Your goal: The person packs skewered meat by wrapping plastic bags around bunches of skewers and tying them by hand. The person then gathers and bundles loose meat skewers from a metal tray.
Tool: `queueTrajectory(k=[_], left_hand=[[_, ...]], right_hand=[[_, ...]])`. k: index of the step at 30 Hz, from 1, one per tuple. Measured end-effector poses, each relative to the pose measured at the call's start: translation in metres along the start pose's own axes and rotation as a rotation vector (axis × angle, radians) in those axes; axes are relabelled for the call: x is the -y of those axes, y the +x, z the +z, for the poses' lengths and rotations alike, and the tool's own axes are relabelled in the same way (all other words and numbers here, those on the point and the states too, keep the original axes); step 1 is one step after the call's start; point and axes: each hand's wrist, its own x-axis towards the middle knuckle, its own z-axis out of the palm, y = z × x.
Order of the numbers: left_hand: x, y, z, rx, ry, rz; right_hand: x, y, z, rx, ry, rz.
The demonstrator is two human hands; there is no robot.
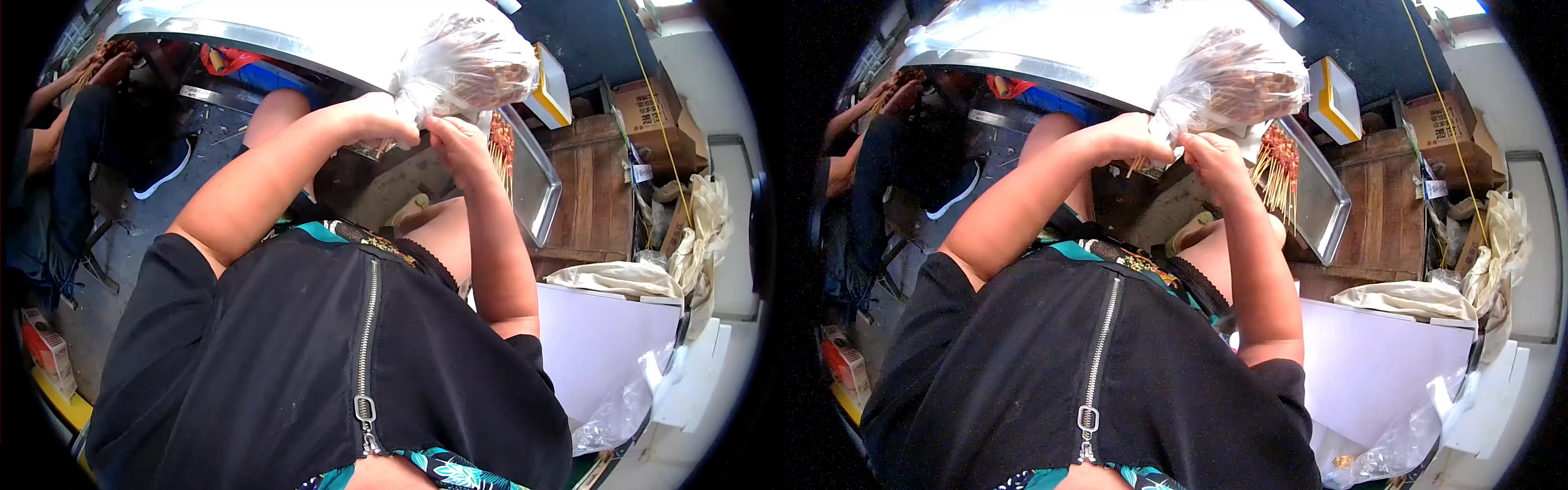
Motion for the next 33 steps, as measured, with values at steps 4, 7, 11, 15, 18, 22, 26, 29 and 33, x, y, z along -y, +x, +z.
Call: queueTrajectory(k=[4, 7, 11, 15, 18, 22, 26, 29, 33], left_hand=[[0.004, -0.001, 0.006, 0.004, -0.194, 0.085], [-0.006, -0.016, 0.022, -0.243, 0.079, 0.193], [0.044, 0.011, 0.056, -0.571, 0.127, 0.475], [0.035, 0.021, 0.065, -0.659, 0.1, 0.43], [0.026, 0.033, 0.054, -0.347, -0.303, 0.263], [0.004, 0.012, 0.045, -0.283, -0.389, 0.357], [0.0, 0.004, 0.04, -0.138, -0.43, 0.188], [-0.003, 0.002, 0.034, 0.009, -0.592, 0.009], [0.01, 0.02, 0.032, 0.063, -0.734, 0.004]], right_hand=[[0.007, 0.0, 0.01, 0.018, 0.116, 0.065], [0.016, -0.006, 0.023, 0.032, 0.222, 0.113], [0.006, -0.003, 0.034, 0.063, -0.336, -0.191], [0.02, -0.008, 0.015, -0.047, -1.028, -0.498], [0.021, -0.016, -0.01, -0.3, -1.087, -0.678], [0.005, -0.021, -0.017, -0.352, -0.689, -0.575], [-0.022, -0.011, -0.016, -0.299, 0.272, -0.155], [-0.037, 0.003, -0.017, -0.233, 0.633, -0.113], [-0.046, 0.023, -0.019, -0.214, 0.941, -0.101]])
